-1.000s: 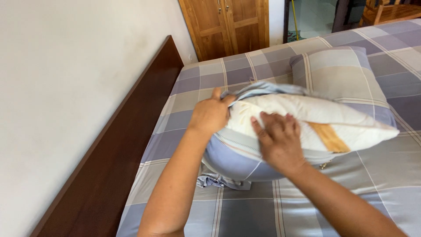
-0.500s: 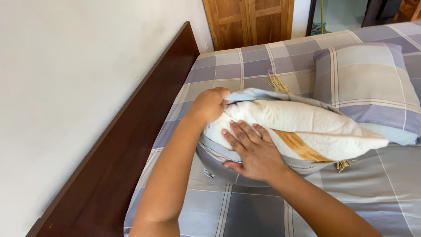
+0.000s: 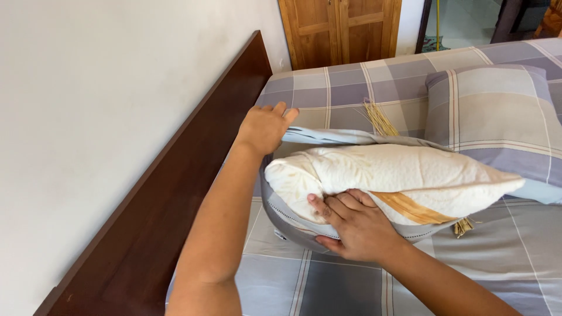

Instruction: The person inserts a white pillow into a gray and white checkered pillowcase on a bed. They pull the fabric over the pillow, tuck the corners, and smooth the surface. Finally, they fold a separate piece of gray fabric on the bed.

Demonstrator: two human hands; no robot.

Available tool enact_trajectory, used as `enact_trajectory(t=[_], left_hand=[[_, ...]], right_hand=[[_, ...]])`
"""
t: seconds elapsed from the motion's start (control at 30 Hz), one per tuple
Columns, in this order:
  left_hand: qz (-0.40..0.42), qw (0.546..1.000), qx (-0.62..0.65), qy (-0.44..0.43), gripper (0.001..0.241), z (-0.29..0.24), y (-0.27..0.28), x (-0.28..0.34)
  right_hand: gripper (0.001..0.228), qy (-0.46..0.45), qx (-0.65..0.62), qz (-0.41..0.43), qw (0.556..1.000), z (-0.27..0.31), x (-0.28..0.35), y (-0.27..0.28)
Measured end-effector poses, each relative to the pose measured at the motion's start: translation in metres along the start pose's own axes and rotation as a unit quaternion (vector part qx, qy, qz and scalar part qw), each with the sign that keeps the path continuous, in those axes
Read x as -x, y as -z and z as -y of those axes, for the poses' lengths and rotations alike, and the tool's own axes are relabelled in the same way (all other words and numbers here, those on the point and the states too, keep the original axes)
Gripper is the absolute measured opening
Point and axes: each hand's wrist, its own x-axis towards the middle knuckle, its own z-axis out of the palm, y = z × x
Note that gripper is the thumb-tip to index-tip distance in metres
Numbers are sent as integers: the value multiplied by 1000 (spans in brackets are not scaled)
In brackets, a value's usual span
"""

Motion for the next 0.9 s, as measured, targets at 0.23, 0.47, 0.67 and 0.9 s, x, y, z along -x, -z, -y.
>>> enact_trajectory(t=[0.23,0.47,0.67,0.9], left_hand=[[-115,983,-22,-144,72,-16,78,40],[-170,960,222,-31,14,-24,40,49],[-157,881,441,-68,22,-90,46,49],[-269,909,315,46,25,-54,-44,42]], right_hand=[[80,-30,13,15,999,-9,-13,-1],[68,-123,131,-41,983,-21,-58,-7],[39,-186,72,62,978,-38,-93,-77],[45,176,192,-308,915,-40,-21,-45]])
